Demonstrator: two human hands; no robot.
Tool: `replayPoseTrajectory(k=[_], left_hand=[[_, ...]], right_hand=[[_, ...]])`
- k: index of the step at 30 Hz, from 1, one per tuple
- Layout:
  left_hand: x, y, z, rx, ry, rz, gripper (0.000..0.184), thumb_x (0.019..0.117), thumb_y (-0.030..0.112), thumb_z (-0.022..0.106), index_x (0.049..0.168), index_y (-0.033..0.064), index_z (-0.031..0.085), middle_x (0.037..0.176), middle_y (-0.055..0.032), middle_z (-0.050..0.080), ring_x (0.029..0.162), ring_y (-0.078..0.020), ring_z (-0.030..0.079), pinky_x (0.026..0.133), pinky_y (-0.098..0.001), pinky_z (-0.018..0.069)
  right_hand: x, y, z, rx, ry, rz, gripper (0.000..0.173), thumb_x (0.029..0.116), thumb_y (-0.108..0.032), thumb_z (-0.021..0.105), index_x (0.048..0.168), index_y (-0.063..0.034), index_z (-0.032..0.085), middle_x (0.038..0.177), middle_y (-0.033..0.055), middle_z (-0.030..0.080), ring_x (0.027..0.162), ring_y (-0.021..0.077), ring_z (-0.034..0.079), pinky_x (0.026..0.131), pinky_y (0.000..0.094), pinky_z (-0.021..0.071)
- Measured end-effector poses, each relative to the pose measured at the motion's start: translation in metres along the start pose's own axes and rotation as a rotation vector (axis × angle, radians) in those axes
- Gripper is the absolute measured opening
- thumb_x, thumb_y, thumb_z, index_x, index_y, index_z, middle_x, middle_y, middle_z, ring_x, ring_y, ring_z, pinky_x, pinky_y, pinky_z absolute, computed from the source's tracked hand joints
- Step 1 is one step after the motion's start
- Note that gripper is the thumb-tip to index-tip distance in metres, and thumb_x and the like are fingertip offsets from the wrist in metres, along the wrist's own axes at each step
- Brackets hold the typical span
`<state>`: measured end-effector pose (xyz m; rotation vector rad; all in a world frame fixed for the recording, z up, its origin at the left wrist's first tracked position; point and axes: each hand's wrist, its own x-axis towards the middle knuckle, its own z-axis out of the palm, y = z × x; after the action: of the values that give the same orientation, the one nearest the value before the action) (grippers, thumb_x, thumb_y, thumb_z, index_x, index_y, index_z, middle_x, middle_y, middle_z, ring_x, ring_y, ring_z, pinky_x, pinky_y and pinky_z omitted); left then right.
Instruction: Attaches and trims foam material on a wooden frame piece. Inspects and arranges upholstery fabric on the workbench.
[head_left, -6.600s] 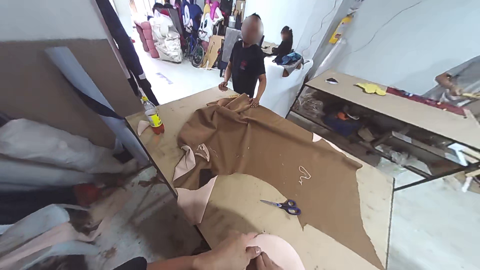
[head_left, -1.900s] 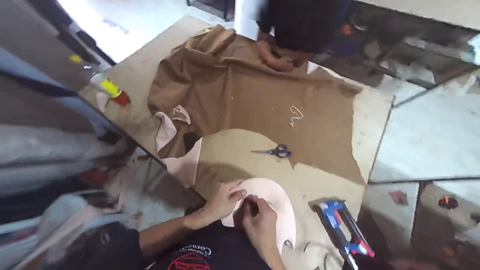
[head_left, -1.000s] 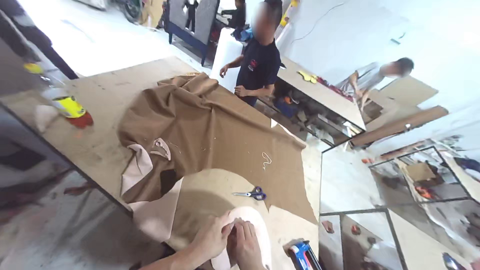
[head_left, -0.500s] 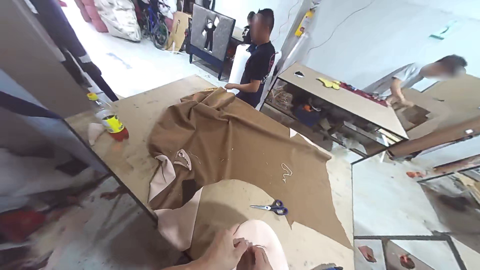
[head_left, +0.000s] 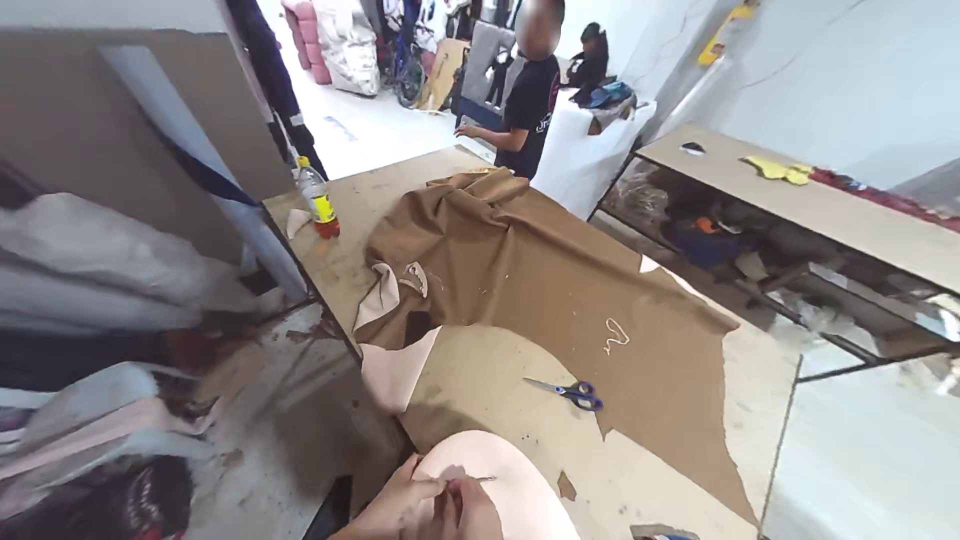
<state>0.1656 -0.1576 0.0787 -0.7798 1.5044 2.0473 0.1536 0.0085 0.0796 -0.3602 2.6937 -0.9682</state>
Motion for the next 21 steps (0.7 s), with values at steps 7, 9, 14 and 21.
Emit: replayPoseTrajectory(k=[7, 9, 14, 21], left_hand=[[-0.071, -0.056, 0.006, -0.347, 0.141, 0.016, 0.052, 0.0931, 0.022, 0.074, 0.138, 0.0041, 0.053, 0.113, -0.0174, 0.073, 0.103, -0.0291, 0.073, 0.092, -0.0476, 0.0605], [-0.095, -0.062, 0.011, -0.427, 0.123, 0.051, 0.043, 0.0966, 0.022, 0.069, 0.133, 0.0029, 0.058, 0.110, -0.0152, 0.073, 0.100, -0.0260, 0.073, 0.090, -0.0449, 0.0605], [-0.129, -0.102, 0.011, -0.344, 0.325, 0.229, 0.047, 0.0967, 0.022, 0.071, 0.136, 0.0022, 0.056, 0.120, -0.0128, 0.070, 0.108, -0.0210, 0.069, 0.098, -0.0435, 0.0566], [-0.168, -0.112, 0.006, 0.146, 0.591, 0.292, 0.052, 0.1028, 0.039, 0.062, 0.129, -0.0055, 0.059, 0.113, -0.0271, 0.067, 0.108, -0.0383, 0.066, 0.097, -0.0590, 0.0511]], right_hand=[[-0.052, 0.010, 0.031, 0.005, 0.141, -0.352, 0.017, 0.0859, -0.018, 0.068, 0.096, -0.0068, 0.076, 0.088, 0.0080, 0.074, 0.084, 0.0257, 0.072, 0.074, 0.0478, 0.0585], [-0.063, 0.013, 0.033, 0.028, 0.163, -0.485, 0.018, 0.0882, -0.018, 0.067, 0.099, -0.0064, 0.076, 0.091, 0.0082, 0.074, 0.086, 0.0251, 0.072, 0.076, 0.0459, 0.0603], [-0.066, 0.007, 0.023, 0.072, -0.255, -0.820, 0.019, 0.0917, -0.010, 0.071, 0.105, 0.0026, 0.074, 0.103, 0.0208, 0.071, 0.098, 0.0348, 0.071, 0.087, 0.0482, 0.0598], [-0.061, -0.016, 0.030, 0.029, -0.287, -1.062, 0.021, 0.0824, -0.013, 0.074, 0.095, 0.0034, 0.072, 0.095, 0.0191, 0.069, 0.089, 0.0301, 0.069, 0.081, 0.0433, 0.0587]])
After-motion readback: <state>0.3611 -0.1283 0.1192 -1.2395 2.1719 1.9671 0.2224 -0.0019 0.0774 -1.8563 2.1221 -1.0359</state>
